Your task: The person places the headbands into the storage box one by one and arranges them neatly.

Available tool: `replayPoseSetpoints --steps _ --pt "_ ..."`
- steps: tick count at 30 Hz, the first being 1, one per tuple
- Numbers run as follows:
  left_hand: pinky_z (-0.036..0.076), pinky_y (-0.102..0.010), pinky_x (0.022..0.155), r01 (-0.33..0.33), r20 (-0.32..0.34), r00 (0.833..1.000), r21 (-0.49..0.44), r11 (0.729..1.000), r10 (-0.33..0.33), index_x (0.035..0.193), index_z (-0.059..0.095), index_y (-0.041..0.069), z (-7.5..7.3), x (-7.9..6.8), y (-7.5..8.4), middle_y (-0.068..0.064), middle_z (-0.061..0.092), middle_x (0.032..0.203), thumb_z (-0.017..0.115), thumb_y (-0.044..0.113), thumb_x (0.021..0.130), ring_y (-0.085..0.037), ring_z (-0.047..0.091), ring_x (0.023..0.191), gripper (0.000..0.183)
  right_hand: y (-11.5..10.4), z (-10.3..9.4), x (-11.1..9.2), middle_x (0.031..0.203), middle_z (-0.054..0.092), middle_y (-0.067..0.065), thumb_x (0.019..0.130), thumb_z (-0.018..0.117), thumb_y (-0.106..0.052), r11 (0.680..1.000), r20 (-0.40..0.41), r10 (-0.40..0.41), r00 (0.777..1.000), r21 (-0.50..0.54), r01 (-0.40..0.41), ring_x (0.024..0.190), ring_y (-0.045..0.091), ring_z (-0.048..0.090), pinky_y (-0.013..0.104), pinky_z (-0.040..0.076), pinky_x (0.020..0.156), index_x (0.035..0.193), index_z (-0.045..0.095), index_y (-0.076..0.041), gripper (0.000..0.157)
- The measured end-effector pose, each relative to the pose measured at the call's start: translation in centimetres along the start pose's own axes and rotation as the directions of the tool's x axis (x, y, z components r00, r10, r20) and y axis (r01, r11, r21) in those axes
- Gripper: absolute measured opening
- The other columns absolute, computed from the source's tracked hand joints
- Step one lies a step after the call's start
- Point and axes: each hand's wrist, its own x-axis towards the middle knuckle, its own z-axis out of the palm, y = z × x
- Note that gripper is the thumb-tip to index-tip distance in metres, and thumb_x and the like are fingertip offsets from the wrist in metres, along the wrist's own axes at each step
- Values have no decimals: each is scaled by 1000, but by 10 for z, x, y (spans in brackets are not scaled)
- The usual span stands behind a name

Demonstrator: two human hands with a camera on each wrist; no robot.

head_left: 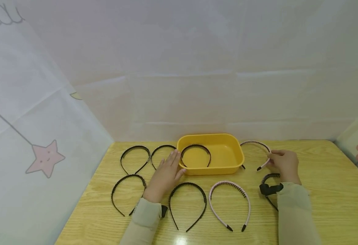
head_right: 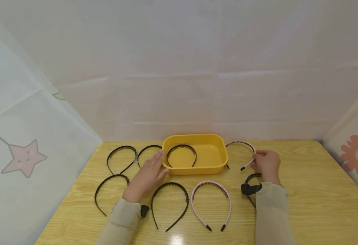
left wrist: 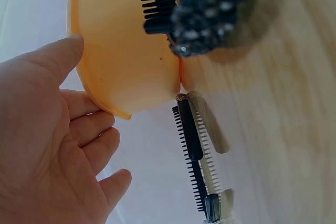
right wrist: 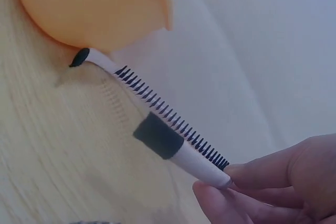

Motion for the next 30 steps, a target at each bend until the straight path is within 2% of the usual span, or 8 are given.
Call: replayPoseSetpoints --steps 3,5,7,9,11,14,23,30 --pt "19 -55 123 4 4 1000 -5 1000 -4 160 24 2 -1 0 0 -15 22 166 46 46 107 -31 21 153 73 -3 0 -2 85 70 7 99 63 -7 1000 -37 -15 999 -1 15 60 2 68 25 62 66 136 56 13 42" --pt "19 -56 123 2 2 1000 -3 1000 -2 160 25 1 -1 0 0 -15 22 166 47 46 107 -31 21 153 73 -5 -1 -4 100 71 21 100 62 -7 1000 -60 -29 998 -6 28 60 -1 67 25 63 68 136 57 11 41" --pt "20 -56 123 3 0 1000 -2 1000 -3 160 26 1 -1 0 0 -15 23 166 47 46 107 -31 21 153 73 -7 -2 -7 112 68 28 100 62 -6 999 -81 -38 996 8 38 61 -1 67 24 63 68 137 57 12 41" --pt "20 -56 123 -1 -6 1000 1 1000 1 160 26 1 0 0 0 -16 24 166 47 46 107 -31 22 153 72 -10 -4 -9 104 71 23 100 62 -6 998 -95 -41 995 33 44 61 -2 66 24 62 69 137 57 11 41" --pt "21 -56 123 -2 -8 1000 5 1000 2 160 27 1 0 0 0 -16 24 166 47 46 107 -31 22 153 72 -12 -6 -10 89 72 9 100 62 -6 997 -104 -44 994 62 50 62 -3 66 23 62 69 138 57 11 42" --pt "22 -56 123 -3 -12 1000 8 1000 3 159 27 1 1 0 0 -16 24 166 47 46 107 -32 23 153 72 -16 -9 -10 76 63 -14 99 63 -6 995 -117 -48 992 83 58 62 -3 67 23 62 69 137 57 9 42" --pt "22 -56 123 0 -8 1000 10 1000 0 160 26 2 3 2 -1 -15 24 166 48 46 107 -31 22 153 73 -24 -14 -13 69 59 -22 99 63 -7 988 -204 -79 976 118 104 59 -3 65 18 60 65 137 59 8 41" --pt "22 -57 123 -2 -10 1000 12 1000 2 160 27 1 3 2 -1 -15 24 166 50 45 107 -31 22 153 72 -35 -18 -19 71 64 -17 97 65 -2 951 -251 -65 966 276 136 57 -2 65 15 59 62 135 60 9 40"
